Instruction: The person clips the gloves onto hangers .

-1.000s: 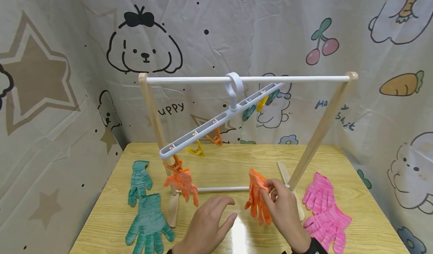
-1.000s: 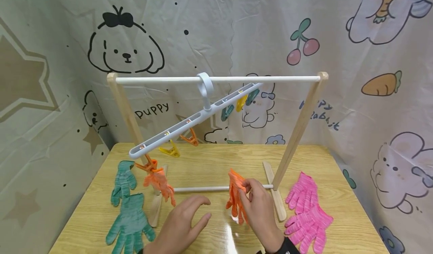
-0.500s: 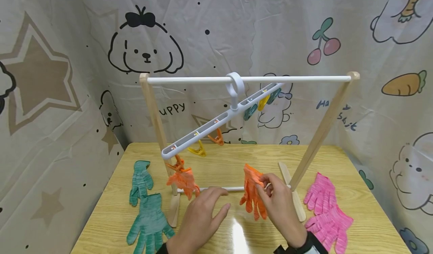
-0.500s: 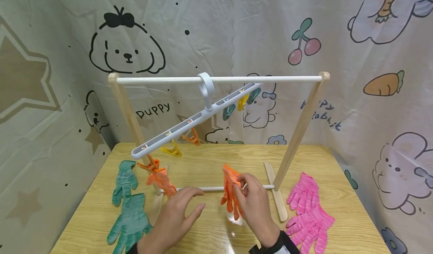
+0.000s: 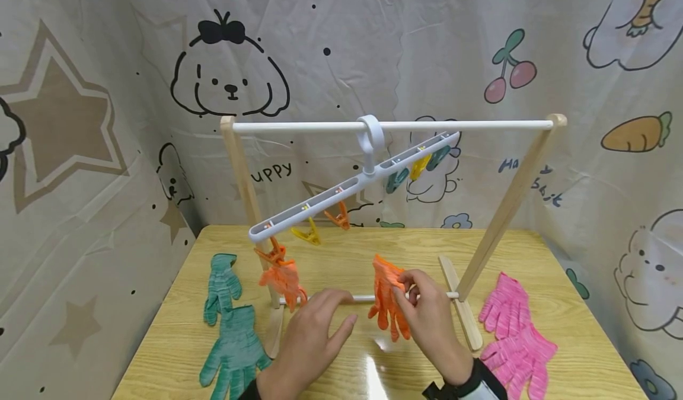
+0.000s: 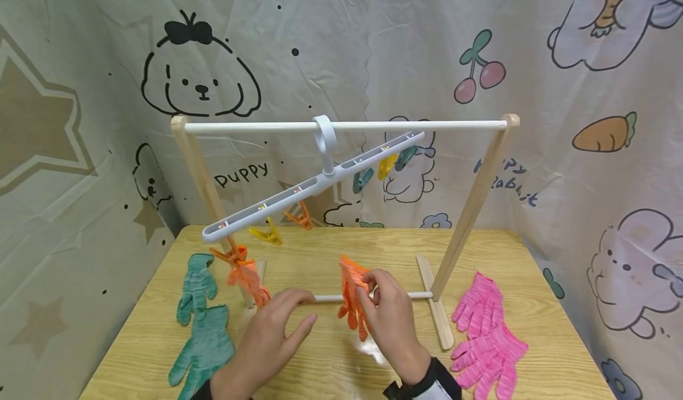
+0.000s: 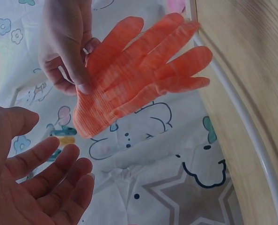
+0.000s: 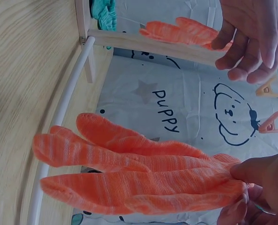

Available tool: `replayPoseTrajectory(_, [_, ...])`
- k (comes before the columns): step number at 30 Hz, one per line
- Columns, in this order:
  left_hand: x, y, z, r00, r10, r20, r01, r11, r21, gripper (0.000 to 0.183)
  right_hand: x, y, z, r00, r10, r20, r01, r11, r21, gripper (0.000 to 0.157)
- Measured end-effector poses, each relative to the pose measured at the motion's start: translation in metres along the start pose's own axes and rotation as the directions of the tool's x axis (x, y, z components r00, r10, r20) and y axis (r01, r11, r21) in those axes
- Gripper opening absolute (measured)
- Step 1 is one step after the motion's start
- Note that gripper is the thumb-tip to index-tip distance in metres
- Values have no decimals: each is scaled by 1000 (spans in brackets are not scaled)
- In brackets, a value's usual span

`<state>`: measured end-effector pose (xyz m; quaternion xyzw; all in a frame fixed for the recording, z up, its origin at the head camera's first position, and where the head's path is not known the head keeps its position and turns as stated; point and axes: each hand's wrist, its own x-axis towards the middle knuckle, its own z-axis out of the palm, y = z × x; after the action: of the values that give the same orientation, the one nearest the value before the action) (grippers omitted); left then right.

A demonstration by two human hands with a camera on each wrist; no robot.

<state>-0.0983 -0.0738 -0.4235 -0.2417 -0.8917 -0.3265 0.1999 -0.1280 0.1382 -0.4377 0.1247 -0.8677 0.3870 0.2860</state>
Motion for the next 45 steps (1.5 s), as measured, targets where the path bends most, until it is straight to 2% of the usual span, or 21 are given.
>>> replayPoseTrajectory(13, [5,-1,-8,1000,-25,-17,25,1000,10,24,9,-14,11,1000,-19,15,19,999,47,17])
replayPoseTrajectory(22, [9,-6,-12,999,-15,-50,16,1000,15,26,16,-22,20,998,-65,14,64,996,57,16])
replayPoseTrajectory(31, [14,-8,-18,995,-57,-88,58,998,15,28,21,-29,26,996,-87,17,86,994,66,15])
replayPoseTrajectory(45, [22,-12,-24,979,-111,-171,100,992,-75,34,29,-39,31,992,-127,16,126,990,71,15])
